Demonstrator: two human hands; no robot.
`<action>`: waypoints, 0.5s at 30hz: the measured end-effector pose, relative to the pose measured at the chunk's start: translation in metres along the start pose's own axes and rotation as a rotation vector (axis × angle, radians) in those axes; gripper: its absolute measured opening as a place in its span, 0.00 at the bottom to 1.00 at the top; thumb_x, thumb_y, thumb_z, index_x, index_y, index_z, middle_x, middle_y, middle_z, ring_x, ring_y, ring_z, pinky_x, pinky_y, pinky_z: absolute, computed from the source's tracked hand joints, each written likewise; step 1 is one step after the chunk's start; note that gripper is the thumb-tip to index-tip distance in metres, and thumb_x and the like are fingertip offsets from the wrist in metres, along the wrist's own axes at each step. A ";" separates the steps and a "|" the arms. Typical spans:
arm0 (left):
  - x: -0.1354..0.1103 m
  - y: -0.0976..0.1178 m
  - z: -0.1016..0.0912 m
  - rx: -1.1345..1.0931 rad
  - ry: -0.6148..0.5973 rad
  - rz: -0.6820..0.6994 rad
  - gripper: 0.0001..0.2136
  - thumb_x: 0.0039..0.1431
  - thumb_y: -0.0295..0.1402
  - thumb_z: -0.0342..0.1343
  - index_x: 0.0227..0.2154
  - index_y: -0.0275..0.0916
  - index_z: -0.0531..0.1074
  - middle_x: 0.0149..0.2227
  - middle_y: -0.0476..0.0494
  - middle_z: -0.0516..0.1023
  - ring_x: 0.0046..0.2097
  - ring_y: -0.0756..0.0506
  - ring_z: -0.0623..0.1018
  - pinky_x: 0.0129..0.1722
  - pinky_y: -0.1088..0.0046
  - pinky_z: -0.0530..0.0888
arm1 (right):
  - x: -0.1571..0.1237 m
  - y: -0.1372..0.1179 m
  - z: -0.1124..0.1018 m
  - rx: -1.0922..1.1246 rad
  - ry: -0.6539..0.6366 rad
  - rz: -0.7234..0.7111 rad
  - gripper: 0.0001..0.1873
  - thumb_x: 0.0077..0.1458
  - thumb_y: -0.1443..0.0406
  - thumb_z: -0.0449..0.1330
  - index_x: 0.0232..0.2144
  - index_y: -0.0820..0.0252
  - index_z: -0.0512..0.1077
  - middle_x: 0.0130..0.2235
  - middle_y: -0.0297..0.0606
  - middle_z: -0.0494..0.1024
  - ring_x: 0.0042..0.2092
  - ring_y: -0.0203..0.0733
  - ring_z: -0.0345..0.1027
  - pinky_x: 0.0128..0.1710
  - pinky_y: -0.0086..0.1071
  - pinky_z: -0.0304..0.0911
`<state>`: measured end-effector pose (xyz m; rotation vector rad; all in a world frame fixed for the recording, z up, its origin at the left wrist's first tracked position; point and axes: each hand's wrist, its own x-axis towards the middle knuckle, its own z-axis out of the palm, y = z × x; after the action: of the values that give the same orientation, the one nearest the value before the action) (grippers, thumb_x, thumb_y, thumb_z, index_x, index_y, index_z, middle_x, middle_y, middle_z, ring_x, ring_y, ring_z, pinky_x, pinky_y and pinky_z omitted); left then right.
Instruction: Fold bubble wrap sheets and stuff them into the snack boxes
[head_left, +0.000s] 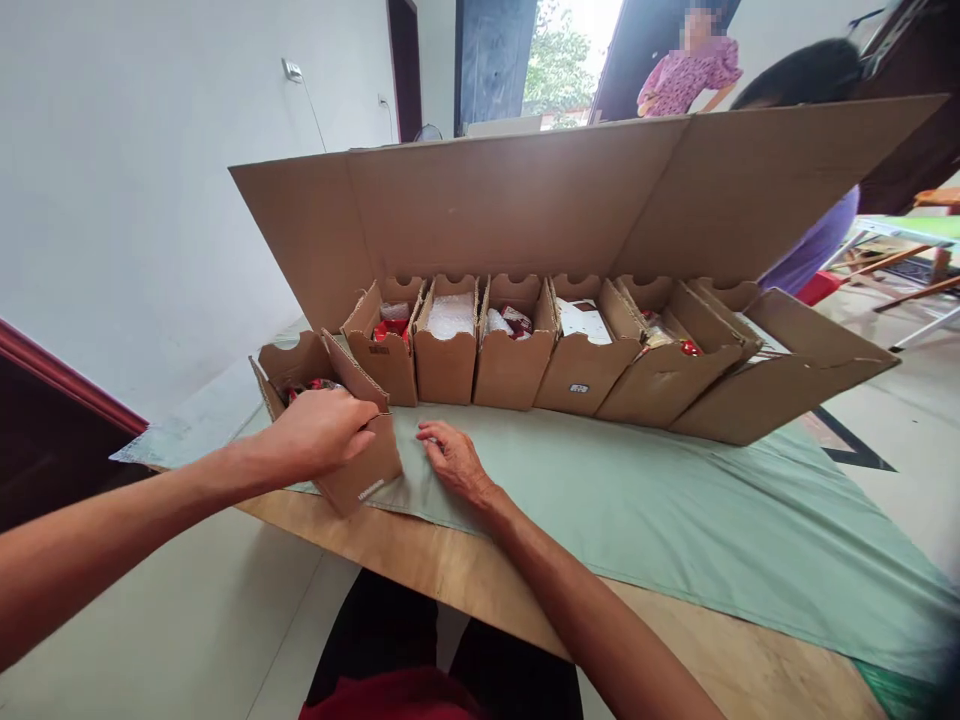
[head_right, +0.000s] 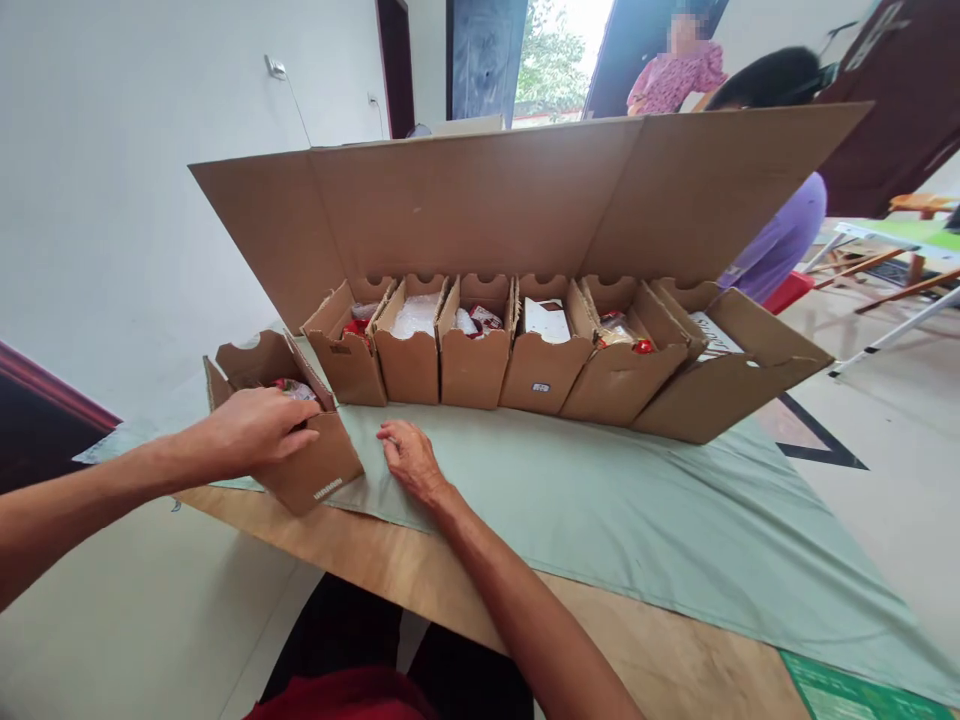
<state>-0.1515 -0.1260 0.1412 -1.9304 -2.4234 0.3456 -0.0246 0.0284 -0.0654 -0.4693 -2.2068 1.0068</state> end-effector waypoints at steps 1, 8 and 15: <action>0.004 0.011 -0.007 -0.067 -0.022 0.036 0.10 0.60 0.34 0.52 0.27 0.39 0.75 0.28 0.40 0.80 0.33 0.38 0.81 0.32 0.66 0.70 | 0.000 -0.002 -0.008 0.006 0.012 0.011 0.13 0.56 0.73 0.57 0.38 0.55 0.80 0.51 0.42 0.82 0.53 0.46 0.76 0.57 0.43 0.69; 0.015 0.054 -0.045 -0.851 0.006 0.220 0.11 0.62 0.34 0.52 0.39 0.40 0.80 0.33 0.48 0.83 0.34 0.46 0.82 0.32 0.71 0.76 | -0.036 -0.012 -0.077 0.018 0.119 0.156 0.14 0.59 0.65 0.55 0.41 0.57 0.79 0.51 0.44 0.82 0.48 0.46 0.77 0.44 0.37 0.73; -0.022 -0.066 0.030 -1.135 0.947 -0.390 0.19 0.56 0.50 0.65 0.45 0.45 0.77 0.48 0.49 0.84 0.55 0.36 0.81 0.61 0.44 0.74 | -0.113 -0.042 -0.123 0.015 0.143 0.356 0.21 0.60 0.55 0.61 0.53 0.56 0.76 0.53 0.46 0.81 0.45 0.50 0.78 0.42 0.42 0.74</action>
<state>-0.2144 -0.1662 0.1270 -1.1113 -2.2078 -1.7947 0.1398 0.0044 -0.0203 -0.9220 -2.0270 1.1314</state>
